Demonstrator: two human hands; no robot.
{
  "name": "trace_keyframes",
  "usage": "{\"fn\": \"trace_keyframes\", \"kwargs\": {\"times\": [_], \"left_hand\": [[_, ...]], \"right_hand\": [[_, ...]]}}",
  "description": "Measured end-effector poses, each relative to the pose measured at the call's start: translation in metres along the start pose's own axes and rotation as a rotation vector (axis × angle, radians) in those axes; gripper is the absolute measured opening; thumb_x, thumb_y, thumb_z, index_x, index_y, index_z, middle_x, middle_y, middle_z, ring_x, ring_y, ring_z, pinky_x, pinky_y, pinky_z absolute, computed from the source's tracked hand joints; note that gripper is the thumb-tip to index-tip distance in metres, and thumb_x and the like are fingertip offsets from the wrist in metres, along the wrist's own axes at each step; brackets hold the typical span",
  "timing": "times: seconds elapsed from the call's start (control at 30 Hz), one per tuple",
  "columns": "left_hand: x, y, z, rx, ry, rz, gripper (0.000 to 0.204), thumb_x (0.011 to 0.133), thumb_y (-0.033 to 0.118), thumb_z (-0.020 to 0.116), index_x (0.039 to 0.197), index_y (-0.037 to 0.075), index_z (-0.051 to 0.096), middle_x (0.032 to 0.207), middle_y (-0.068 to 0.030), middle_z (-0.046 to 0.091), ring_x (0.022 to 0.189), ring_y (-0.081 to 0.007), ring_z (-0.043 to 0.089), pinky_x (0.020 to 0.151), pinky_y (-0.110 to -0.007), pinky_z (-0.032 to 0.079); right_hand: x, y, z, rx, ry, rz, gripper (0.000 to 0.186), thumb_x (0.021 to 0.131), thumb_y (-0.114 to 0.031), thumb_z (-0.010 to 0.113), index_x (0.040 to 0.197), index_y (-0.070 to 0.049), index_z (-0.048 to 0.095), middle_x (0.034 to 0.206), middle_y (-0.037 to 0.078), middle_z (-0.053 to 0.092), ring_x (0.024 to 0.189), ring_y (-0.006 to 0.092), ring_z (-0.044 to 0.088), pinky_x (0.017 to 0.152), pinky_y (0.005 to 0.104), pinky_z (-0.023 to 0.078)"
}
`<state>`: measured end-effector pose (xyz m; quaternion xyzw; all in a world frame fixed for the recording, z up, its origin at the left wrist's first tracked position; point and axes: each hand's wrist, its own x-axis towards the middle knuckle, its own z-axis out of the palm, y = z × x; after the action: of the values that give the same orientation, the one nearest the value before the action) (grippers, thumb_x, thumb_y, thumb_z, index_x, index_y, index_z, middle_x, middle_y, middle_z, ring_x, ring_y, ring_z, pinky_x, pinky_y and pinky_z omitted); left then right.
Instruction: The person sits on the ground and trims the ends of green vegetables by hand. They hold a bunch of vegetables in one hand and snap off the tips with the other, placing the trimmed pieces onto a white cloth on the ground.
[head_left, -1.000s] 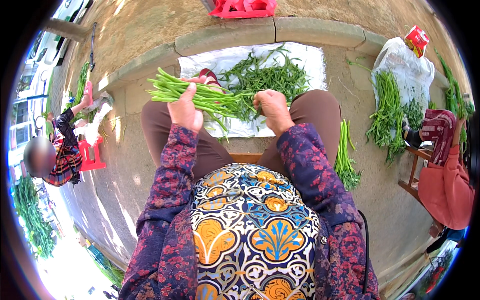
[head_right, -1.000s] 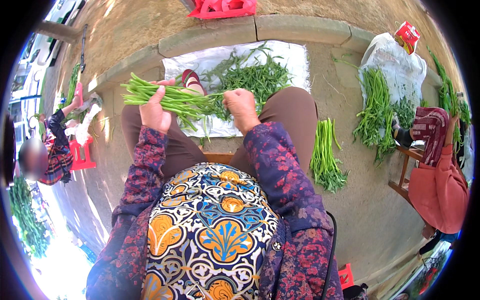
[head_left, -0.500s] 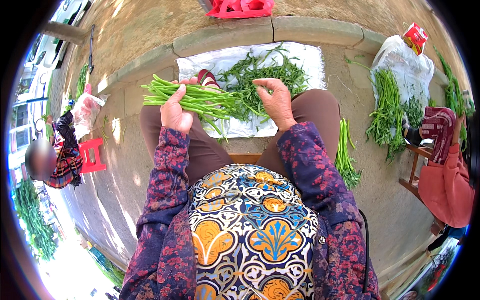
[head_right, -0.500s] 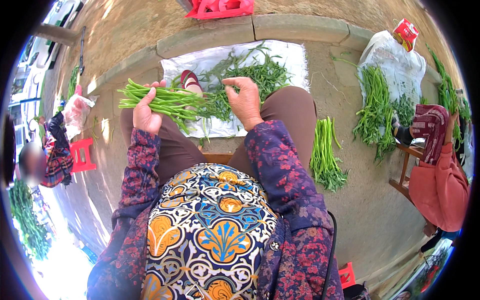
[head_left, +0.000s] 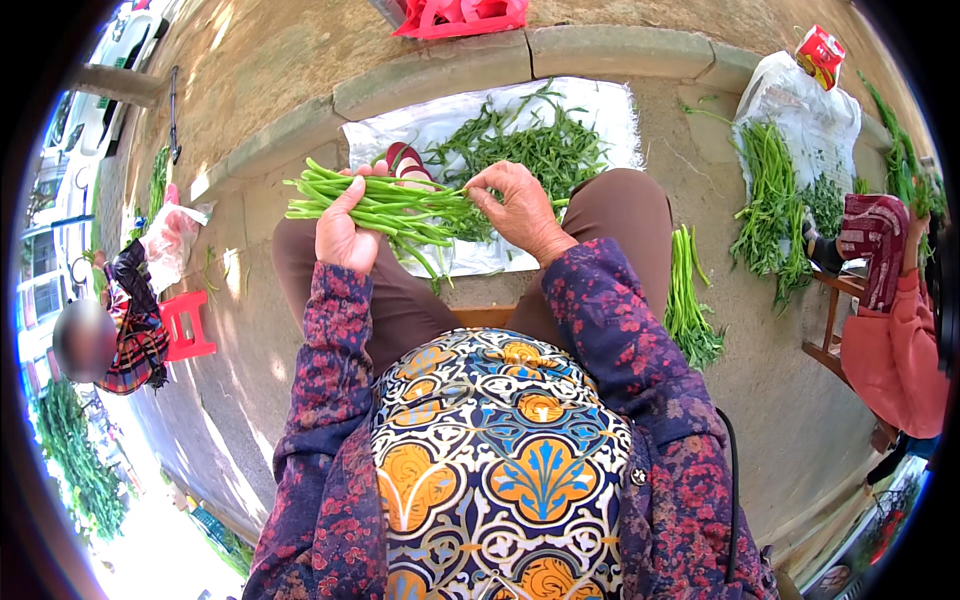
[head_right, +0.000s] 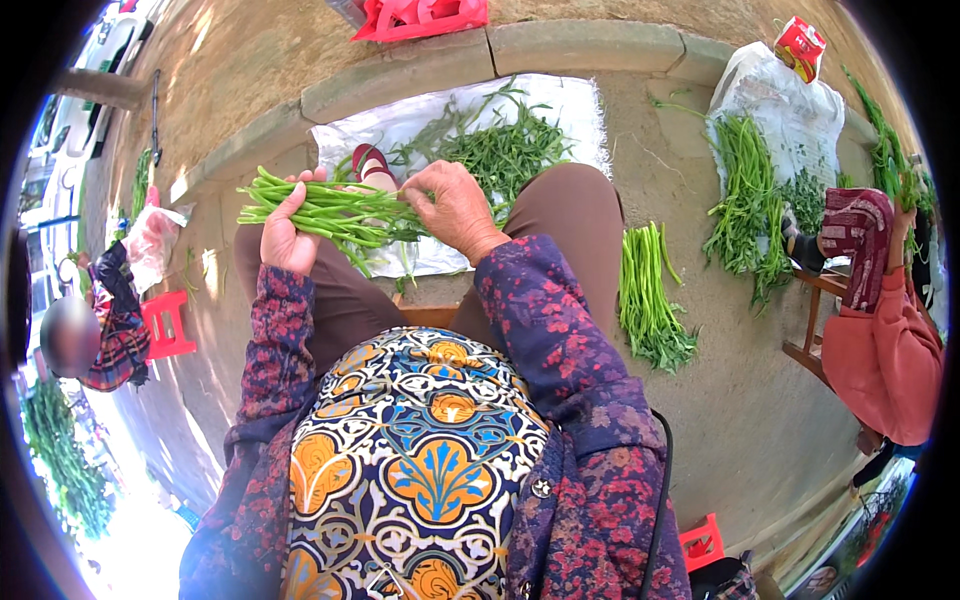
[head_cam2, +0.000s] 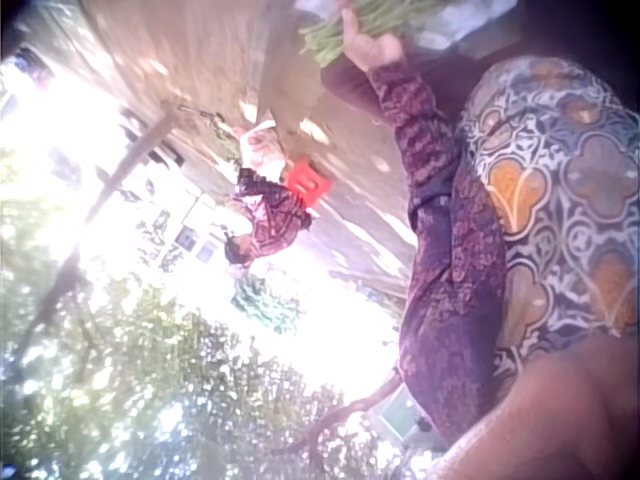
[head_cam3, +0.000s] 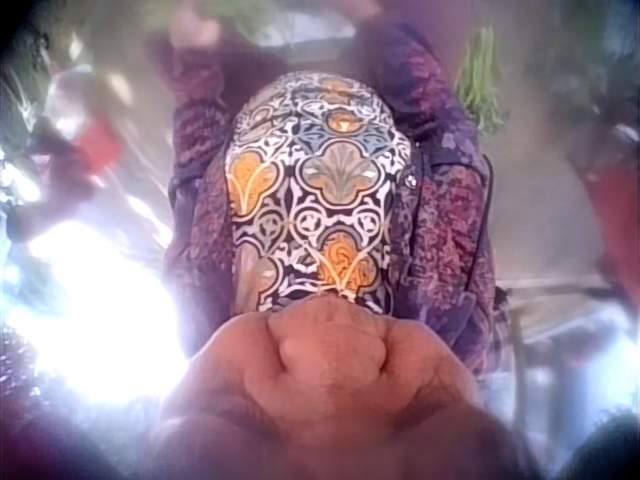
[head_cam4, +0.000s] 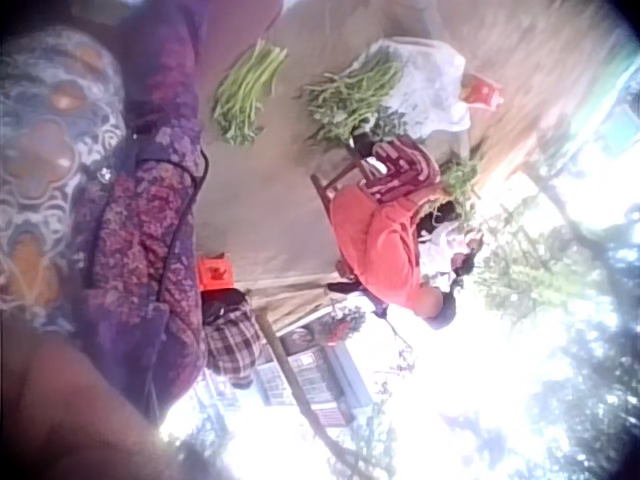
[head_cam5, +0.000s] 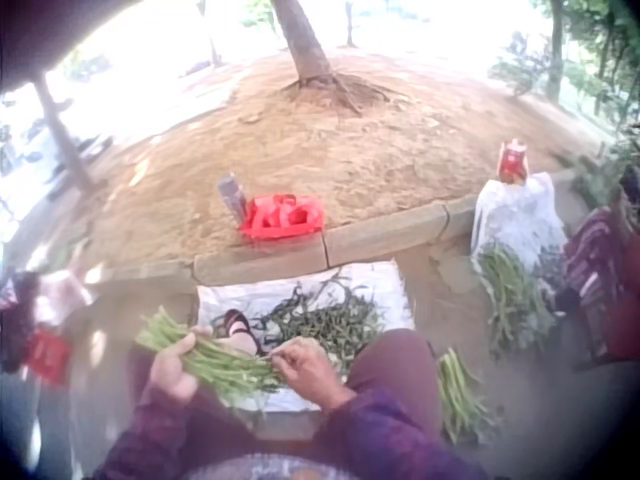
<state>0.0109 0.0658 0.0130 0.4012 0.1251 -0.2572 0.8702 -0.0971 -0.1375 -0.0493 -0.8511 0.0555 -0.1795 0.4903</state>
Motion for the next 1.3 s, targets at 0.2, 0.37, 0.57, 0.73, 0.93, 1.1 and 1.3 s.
{"fn": "trace_keyframes", "kwargs": {"times": [0.2, 0.37, 0.57, 0.73, 0.93, 1.1, 1.3], "left_hand": [[0.0, 0.0, 0.001, 0.005, 0.019, 0.006, 0.02, 0.088, -0.003, 0.052, 0.105, 0.007, 0.047, 0.109, -0.0098, 0.06, 0.117, -0.0287, 0.052, 0.099, -0.059, 0.04], [0.004, -0.005, -0.005, 0.024, 0.003, 0.008, 0.021, 0.088, -0.004, 0.053, 0.104, 0.007, 0.048, 0.108, -0.0096, 0.06, 0.117, -0.0282, 0.052, 0.099, -0.058, 0.04], [0.002, -0.009, 0.006, 0.027, 0.06, -0.019, 0.02, 0.088, -0.004, 0.053, 0.104, 0.008, 0.049, 0.107, -0.01, 0.06, 0.117, -0.0276, 0.052, 0.1, -0.055, 0.04], [0.003, 0.004, 0.003, 0.001, 0.054, 0.02, 0.018, 0.088, -0.004, 0.053, 0.103, 0.006, 0.05, 0.107, -0.0112, 0.06, 0.116, -0.0276, 0.052, 0.101, -0.054, 0.04], [0.01, 0.019, -0.013, -0.163, -0.017, -0.022, 0.017, 0.088, -0.004, 0.051, 0.105, 0.001, 0.051, 0.111, -0.012, 0.058, 0.116, -0.0273, 0.052, 0.105, -0.048, 0.037], [0.015, 0.025, -0.025, -0.243, -0.112, -0.081, 0.018, 0.088, -0.003, 0.052, 0.105, 0.004, 0.051, 0.111, -0.0114, 0.059, 0.115, -0.0271, 0.053, 0.104, -0.051, 0.037], [0.017, 0.024, -0.025, -0.234, -0.108, -0.07, 0.019, 0.088, -0.002, 0.052, 0.107, 0.003, 0.053, 0.11, -0.0108, 0.06, 0.113, -0.0271, 0.054, 0.103, -0.053, 0.037]], "right_hand": [[0.001, -0.003, -0.002, -0.034, 0.04, -0.04, 0.008, 0.079, -0.013, 0.064, 0.081, -0.006, 0.065, 0.081, 0.009, 0.062, 0.082, 0.0278, 0.057, 0.075, 0.0367, 0.046], [0.001, -0.007, 0.003, 0.246, 0.087, 0.269, 0.008, 0.079, -0.01, 0.059, 0.079, -0.004, 0.064, 0.07, 0.004, 0.061, 0.066, 0.0146, 0.056, 0.063, 0.0291, 0.046], [-0.001, 0.004, 0.012, 0.59, 0.089, 0.503, 0.008, 0.082, -0.008, 0.056, 0.079, -0.004, 0.062, 0.067, -0.002, 0.058, 0.062, 0.0043, 0.049, 0.055, 0.021, 0.04], [0.006, 0.017, -0.012, 0.903, 0.275, 0.756, 0.006, 0.08, -0.01, 0.058, 0.079, -0.007, 0.063, 0.066, 0.0, 0.059, 0.058, 0.0058, 0.048, 0.049, 0.0226, 0.038], [0.009, 0.019, -0.028, 0.952, 0.255, 0.632, 0.012, 0.087, -0.012, 0.056, 0.088, -0.003, 0.063, 0.07, 0.0, 0.059, 0.063, 0.0064, 0.051, 0.058, 0.0202, 0.04], [0.009, 0.013, -0.023, 0.837, 0.293, 0.618, 0.012, 0.086, -0.007, 0.057, 0.093, 0.0, 0.064, 0.076, 0.001, 0.06, 0.065, 0.0078, 0.052, 0.063, 0.0216, 0.043], [0.004, 0.03, -0.018, 0.331, 0.341, 0.417, 0.02, 0.081, -0.007, 0.058, 0.099, -0.004, 0.065, 0.084, 0.004, 0.062, 0.076, 0.0149, 0.056, 0.073, 0.0283, 0.047]]}}
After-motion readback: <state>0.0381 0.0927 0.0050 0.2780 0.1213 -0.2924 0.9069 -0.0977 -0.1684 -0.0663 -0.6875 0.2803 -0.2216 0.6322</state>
